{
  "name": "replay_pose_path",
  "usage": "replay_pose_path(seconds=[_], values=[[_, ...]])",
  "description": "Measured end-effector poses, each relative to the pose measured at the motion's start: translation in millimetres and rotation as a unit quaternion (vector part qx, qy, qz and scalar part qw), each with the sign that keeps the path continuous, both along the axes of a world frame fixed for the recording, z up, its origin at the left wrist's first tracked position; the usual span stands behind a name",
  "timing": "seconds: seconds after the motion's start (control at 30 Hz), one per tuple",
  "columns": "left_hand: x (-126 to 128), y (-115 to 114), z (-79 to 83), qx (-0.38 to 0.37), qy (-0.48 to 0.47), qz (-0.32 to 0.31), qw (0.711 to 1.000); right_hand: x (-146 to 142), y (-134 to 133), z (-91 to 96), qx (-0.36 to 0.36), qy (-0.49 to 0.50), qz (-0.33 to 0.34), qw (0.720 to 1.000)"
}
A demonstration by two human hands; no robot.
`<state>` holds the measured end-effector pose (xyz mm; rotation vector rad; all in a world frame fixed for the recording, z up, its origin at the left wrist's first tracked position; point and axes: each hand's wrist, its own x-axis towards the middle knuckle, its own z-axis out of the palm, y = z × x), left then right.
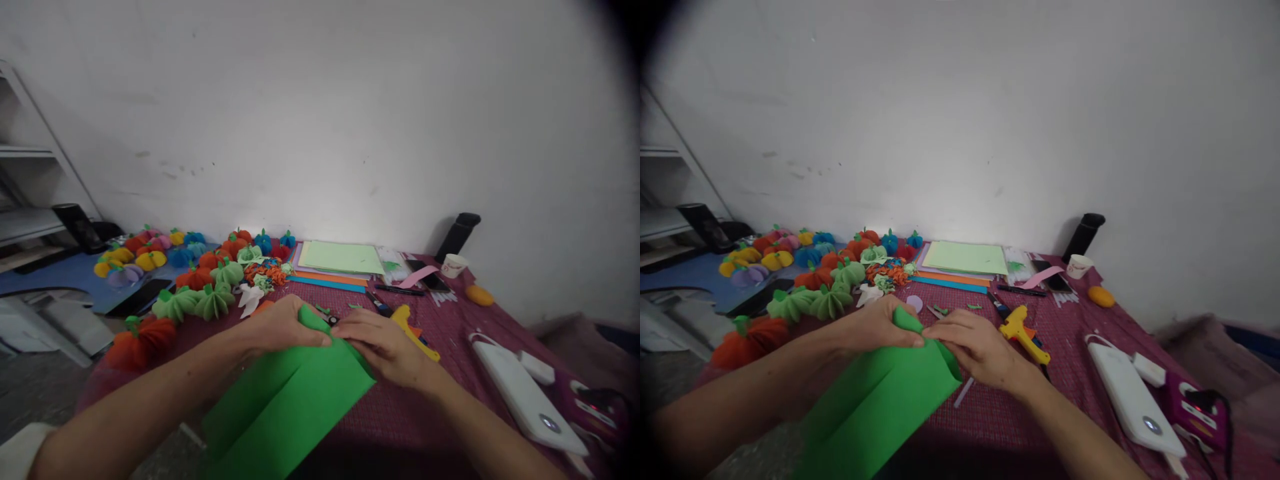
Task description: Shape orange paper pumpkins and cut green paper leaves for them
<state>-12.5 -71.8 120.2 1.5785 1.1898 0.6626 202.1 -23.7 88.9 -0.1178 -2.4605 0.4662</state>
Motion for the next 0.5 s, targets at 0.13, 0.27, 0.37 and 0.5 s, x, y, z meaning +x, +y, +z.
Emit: replay_pose_path(seconds=[0.13,0.27,0.37,0.5], values=[[-1.0,1.2,-2.1,-0.025,0.014,0.015,0.999,-1.8,1.0,0.1,0.006,0.004,0.034,0.999],[-0.9,0.3,-2.8,-0.037,0.01,0.027,0.999,0.2,1.8,-2.9,-0.02,0.004,0.043,0.999],[0.6,-0.5,-2.5,-0.04,-0.011,0.02,0.999,0.8,1.8,-3.6,-0.049,-0.002,0.051,0.998],[2.0,-1.4,-2.4,-0.038,0.002,0.032,0.999,0.3,1.5,-2.0,-0.071,-0.01,0.052,0.996]])
